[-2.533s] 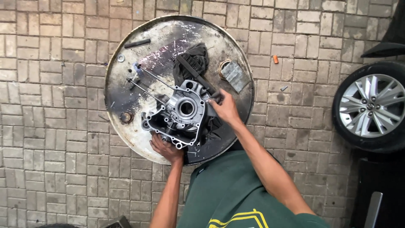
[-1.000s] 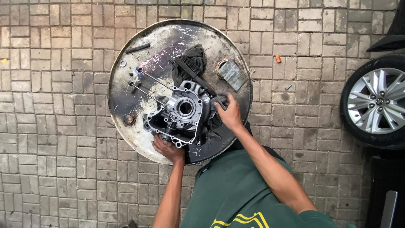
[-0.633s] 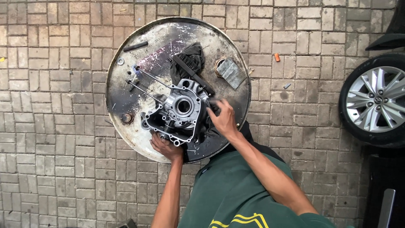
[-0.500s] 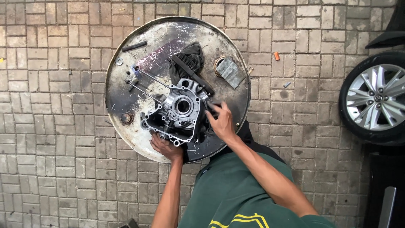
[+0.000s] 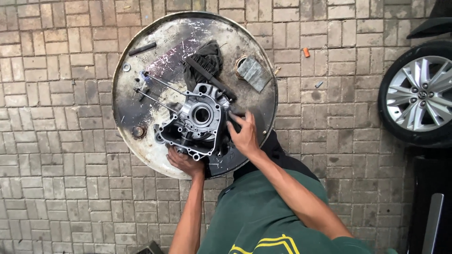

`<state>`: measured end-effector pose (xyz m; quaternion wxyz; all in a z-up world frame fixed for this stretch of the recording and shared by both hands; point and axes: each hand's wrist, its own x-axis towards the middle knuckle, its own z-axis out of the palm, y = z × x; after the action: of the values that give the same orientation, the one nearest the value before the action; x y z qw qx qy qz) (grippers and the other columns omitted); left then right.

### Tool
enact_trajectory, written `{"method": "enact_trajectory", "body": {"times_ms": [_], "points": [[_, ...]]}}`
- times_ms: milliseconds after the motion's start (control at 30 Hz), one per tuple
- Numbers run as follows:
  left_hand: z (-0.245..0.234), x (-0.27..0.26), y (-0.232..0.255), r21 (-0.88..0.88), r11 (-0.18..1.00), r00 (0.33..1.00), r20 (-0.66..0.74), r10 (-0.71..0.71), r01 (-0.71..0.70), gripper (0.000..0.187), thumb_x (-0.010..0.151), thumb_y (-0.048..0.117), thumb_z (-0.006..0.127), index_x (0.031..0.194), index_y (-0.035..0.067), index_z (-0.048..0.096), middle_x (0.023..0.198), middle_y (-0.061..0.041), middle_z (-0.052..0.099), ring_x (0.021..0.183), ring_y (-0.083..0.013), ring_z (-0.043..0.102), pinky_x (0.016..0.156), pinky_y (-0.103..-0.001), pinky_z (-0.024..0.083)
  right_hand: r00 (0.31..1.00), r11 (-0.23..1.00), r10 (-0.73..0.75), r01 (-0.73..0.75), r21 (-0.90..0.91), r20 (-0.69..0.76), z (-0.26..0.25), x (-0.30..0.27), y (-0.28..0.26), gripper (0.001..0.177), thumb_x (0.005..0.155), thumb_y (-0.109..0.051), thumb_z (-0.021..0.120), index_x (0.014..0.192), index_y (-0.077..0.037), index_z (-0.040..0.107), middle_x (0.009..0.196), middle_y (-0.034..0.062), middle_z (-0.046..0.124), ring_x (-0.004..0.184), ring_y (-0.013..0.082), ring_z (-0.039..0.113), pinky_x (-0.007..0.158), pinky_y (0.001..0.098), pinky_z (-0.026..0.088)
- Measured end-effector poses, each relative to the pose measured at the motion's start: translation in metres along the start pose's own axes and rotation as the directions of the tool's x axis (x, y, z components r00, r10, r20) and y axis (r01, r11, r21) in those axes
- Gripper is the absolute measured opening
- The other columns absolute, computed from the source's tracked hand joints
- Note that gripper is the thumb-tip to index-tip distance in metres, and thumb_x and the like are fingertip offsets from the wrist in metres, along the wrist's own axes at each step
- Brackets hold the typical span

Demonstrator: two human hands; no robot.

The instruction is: Cleaning the mating surfaces of a motorcycle engine crankcase using an abrasive pad or cloth to remove residue.

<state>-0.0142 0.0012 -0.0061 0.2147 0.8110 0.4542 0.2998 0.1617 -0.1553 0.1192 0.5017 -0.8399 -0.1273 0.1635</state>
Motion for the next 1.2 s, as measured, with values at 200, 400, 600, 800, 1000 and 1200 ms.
{"method": "enact_trajectory", "body": {"times_ms": [200, 400, 600, 800, 1000, 1200], "points": [[-0.004, 0.001, 0.012, 0.011, 1.0, 1.0, 0.01, -0.007, 0.006, 0.078, 0.107, 0.047, 0.002, 0.118, -0.004, 0.06, 0.13, -0.022, 0.057, 0.128, -0.037, 0.051, 0.113, -0.057, 0.026, 0.995, 0.99, -0.018, 0.031, -0.14, 0.097, 0.006, 0.0, 0.007, 0.053, 0.095, -0.013, 0.063, 0.147, -0.006, 0.054, 0.119, 0.0247, 0.047, 0.116, 0.0452, 0.051, 0.092, 0.0589, 0.051], [-0.004, 0.001, 0.01, 0.014, 1.0, 1.0, 0.007, -0.015, 0.014, 0.075, 0.107, 0.046, 0.004, 0.118, -0.004, 0.059, 0.13, -0.021, 0.057, 0.127, -0.0362, 0.051, 0.113, -0.056, 0.027, 0.992, 0.959, -0.114, 0.124, -0.253, 0.053, 0.014, -0.001, 0.009, 0.057, 0.089, -0.016, 0.066, 0.143, 0.001, 0.057, 0.126, 0.0369, 0.051, 0.112, 0.0564, 0.058, 0.084, 0.0647, 0.054], [0.009, -0.004, -0.016, 0.01, 1.0, 1.0, 0.02, -0.012, 0.012, 0.073, 0.107, 0.047, 0.004, 0.119, 0.0, 0.059, 0.131, -0.02, 0.057, 0.13, -0.0355, 0.05, 0.114, -0.056, 0.025, 0.981, 0.942, 0.036, 0.031, -0.335, 0.192, -0.012, -0.002, -0.034, 0.063, 0.091, -0.02, 0.06, 0.152, -0.009, 0.049, 0.123, 0.0303, 0.05, 0.089, 0.0569, 0.068, 0.068, 0.0634, 0.059], [0.005, -0.004, -0.012, 0.025, 1.0, 0.999, 0.039, -0.009, 0.008, 0.074, 0.106, 0.047, 0.002, 0.119, 0.001, 0.058, 0.132, -0.018, 0.056, 0.131, -0.0345, 0.049, 0.114, -0.057, 0.025, 0.95, 0.891, 0.158, -0.019, -0.455, 0.27, -0.014, 0.004, -0.011, 0.055, 0.1, -0.033, 0.055, 0.154, -0.022, 0.051, 0.116, 0.0226, 0.064, 0.086, 0.0499, 0.074, 0.066, 0.0587, 0.061], [0.004, -0.007, -0.014, 0.022, 1.0, 0.999, 0.05, -0.018, 0.017, 0.075, 0.106, 0.048, 0.001, 0.117, 0.001, 0.059, 0.131, -0.018, 0.057, 0.129, -0.0344, 0.051, 0.113, -0.055, 0.026, 0.972, 0.976, 0.173, -0.146, -0.164, 0.158, -0.013, 0.005, -0.015, 0.048, 0.088, -0.04, 0.068, 0.131, -0.019, 0.072, 0.094, 0.0211, 0.075, 0.084, 0.0436, 0.074, 0.066, 0.0512, 0.06], [-0.004, -0.001, 0.008, 0.019, 0.999, 1.0, 0.014, -0.028, 0.028, 0.077, 0.107, 0.047, 0.001, 0.117, -0.003, 0.059, 0.13, -0.024, 0.056, 0.128, -0.0383, 0.05, 0.113, -0.057, 0.026, 0.965, 0.97, 0.222, -0.232, 0.066, 0.139, 0.007, 0.006, 0.046, 0.047, 0.092, -0.028, 0.068, 0.137, -0.016, 0.069, 0.103, 0.0216, 0.076, 0.084, 0.0333, 0.075, 0.065, 0.0436, 0.059]]}}
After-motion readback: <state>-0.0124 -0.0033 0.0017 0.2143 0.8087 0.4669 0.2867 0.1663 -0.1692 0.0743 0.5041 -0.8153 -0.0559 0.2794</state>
